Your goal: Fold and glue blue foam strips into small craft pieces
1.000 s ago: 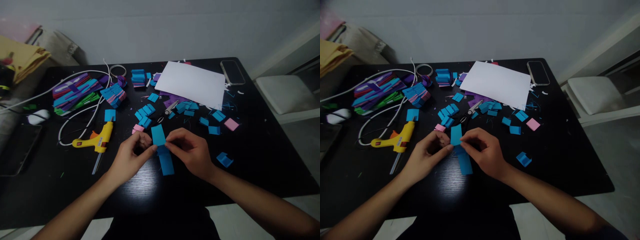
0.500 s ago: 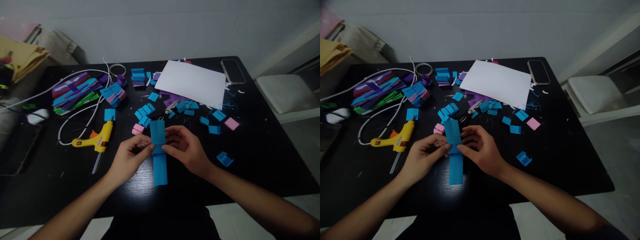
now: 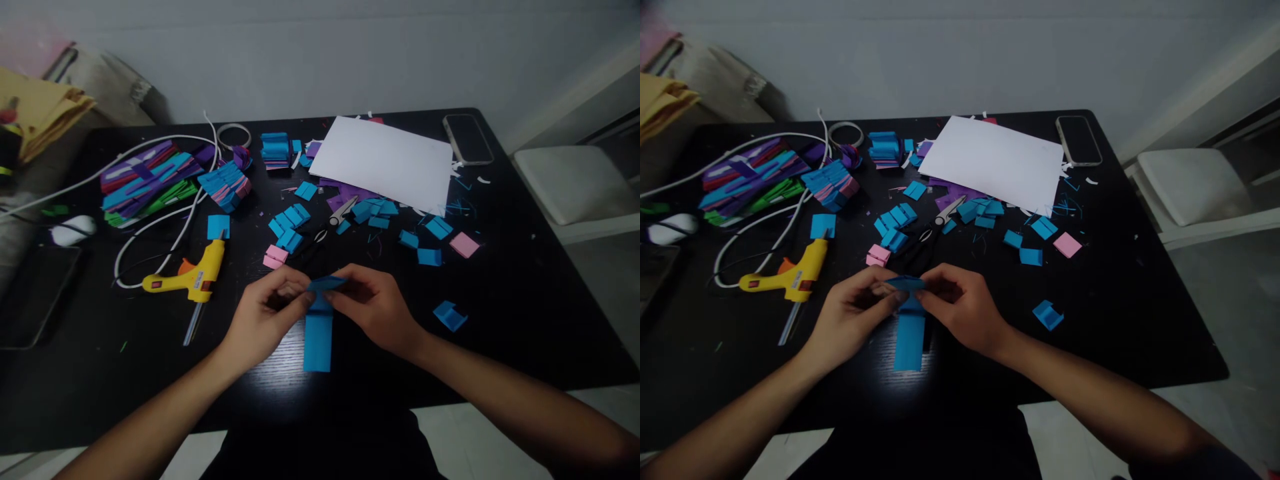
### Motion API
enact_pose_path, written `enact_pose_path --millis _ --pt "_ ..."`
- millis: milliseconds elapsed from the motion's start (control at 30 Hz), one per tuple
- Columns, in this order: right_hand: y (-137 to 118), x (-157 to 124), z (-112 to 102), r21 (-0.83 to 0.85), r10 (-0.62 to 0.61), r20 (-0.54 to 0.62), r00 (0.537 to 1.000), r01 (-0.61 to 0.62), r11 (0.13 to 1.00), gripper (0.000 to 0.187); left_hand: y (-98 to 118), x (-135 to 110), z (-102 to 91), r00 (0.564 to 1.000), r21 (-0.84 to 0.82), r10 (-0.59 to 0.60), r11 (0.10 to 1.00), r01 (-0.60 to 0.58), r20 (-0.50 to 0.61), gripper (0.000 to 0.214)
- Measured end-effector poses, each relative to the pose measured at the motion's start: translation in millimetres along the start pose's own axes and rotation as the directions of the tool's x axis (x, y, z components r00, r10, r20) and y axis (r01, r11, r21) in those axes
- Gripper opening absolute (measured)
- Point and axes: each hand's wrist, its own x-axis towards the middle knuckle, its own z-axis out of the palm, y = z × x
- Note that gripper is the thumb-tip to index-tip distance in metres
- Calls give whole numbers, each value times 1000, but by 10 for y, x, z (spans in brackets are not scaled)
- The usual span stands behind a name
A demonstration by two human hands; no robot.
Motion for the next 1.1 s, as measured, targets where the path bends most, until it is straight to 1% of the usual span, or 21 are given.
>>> enact_pose_path --millis 133,400,500,600,633,700,733,800,867,1000,1100 --pt "-12 -7 5 -12 -30 -13 999 30 999 9 5 2 0 1000 -10 -4 1000 4 -16 2" --pt "-56 9 -31 27 -31 26 999 30 999 7 -7 -2 -8 1000 -78 -4 997 2 -17 5" --pt "-42 20 -60 103 20 68 997 -27 994 10 -4 -3 -18 1000 -42 -3 999 2 -20 6" --pt "-40 35 -74 247 131 147 980 -165 955 16 -23 -14 -37 999 44 36 998 -36 -16 4" --pt "-47 41 -74 268 169 168 971 -210 940 20 -35 -20 -43 998 84 59 995 -58 -10 4" --pt "-68 53 -69 237 219 195 956 -263 935 24 -57 -31 -53 994 164 111 980 -111 7 7" --pt "-79 59 -66 201 227 199 953 -266 943 24 -66 -35 -57 990 200 140 970 -140 14 8" --pt "-93 70 -62 127 221 194 956 -248 961 23 -71 -37 -61 981 257 191 948 -189 16 9" --pt "-91 76 -58 78 204 173 964 -220 972 24 -59 -33 -62 978 288 209 936 -203 13 11" --pt "-69 60 -44 34 171 119 978 -176 984 23 -7 -23 -61 989 275 149 950 -148 16 17" --pt "-72 28 -24 -22 131 72 989 -130 991 18 12 -19 -52 995 260 97 961 -99 19 13"
